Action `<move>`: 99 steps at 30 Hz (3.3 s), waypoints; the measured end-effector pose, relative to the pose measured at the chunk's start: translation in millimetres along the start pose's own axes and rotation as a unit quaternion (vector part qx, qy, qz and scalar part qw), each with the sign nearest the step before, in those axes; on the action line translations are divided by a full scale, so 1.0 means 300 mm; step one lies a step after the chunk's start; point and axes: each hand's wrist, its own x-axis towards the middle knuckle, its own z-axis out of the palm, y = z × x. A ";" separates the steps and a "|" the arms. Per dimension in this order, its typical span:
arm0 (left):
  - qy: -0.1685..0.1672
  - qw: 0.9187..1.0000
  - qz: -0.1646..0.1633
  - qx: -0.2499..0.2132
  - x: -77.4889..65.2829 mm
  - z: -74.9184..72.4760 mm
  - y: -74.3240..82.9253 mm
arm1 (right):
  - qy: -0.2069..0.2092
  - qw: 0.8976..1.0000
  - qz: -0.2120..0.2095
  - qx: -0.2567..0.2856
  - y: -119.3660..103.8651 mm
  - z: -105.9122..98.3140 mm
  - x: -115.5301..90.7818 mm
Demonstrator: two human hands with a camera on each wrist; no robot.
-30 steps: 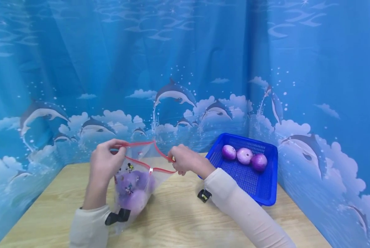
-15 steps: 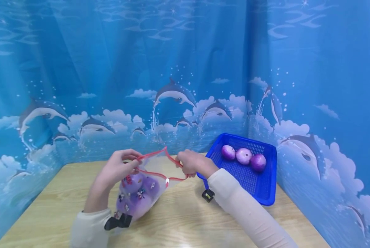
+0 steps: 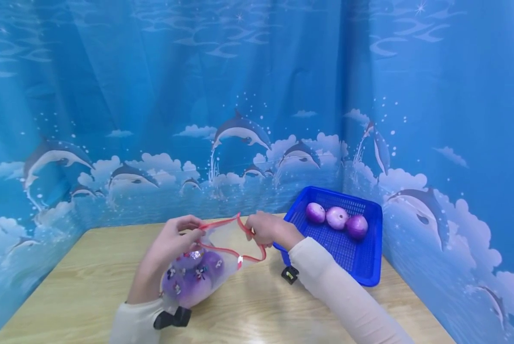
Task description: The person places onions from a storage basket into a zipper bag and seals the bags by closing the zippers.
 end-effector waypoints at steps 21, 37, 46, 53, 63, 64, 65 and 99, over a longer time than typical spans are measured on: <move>0.058 0.998 -0.002 -0.027 -0.004 0.028 0.021 | -0.004 0.998 -0.046 -0.030 0.001 0.053 0.039; -0.020 1.000 -0.001 0.008 -0.013 0.031 0.001 | -0.006 1.000 -0.007 -0.003 0.037 0.063 0.048; -0.030 0.999 0.000 -0.033 -0.005 0.026 -0.022 | 0.019 1.000 -0.009 0.016 0.062 0.072 0.076; -0.008 0.998 -0.032 -0.061 0.010 0.021 -0.029 | 0.081 0.996 -0.028 0.033 0.067 0.083 0.096; -0.005 0.994 -0.034 -0.100 0.024 0.032 -0.033 | 0.064 0.997 -0.023 0.044 0.064 0.073 0.079; -0.006 0.994 -0.036 -0.101 0.026 0.034 -0.034 | 0.058 0.997 -0.021 0.045 0.063 0.070 0.075; -0.006 0.994 -0.038 -0.100 0.028 0.037 -0.034 | 0.053 0.997 -0.019 0.045 0.063 0.068 0.071; -0.005 0.995 -0.028 -0.100 0.026 0.045 -0.045 | 0.020 0.999 -0.014 -0.030 0.172 -0.130 -0.038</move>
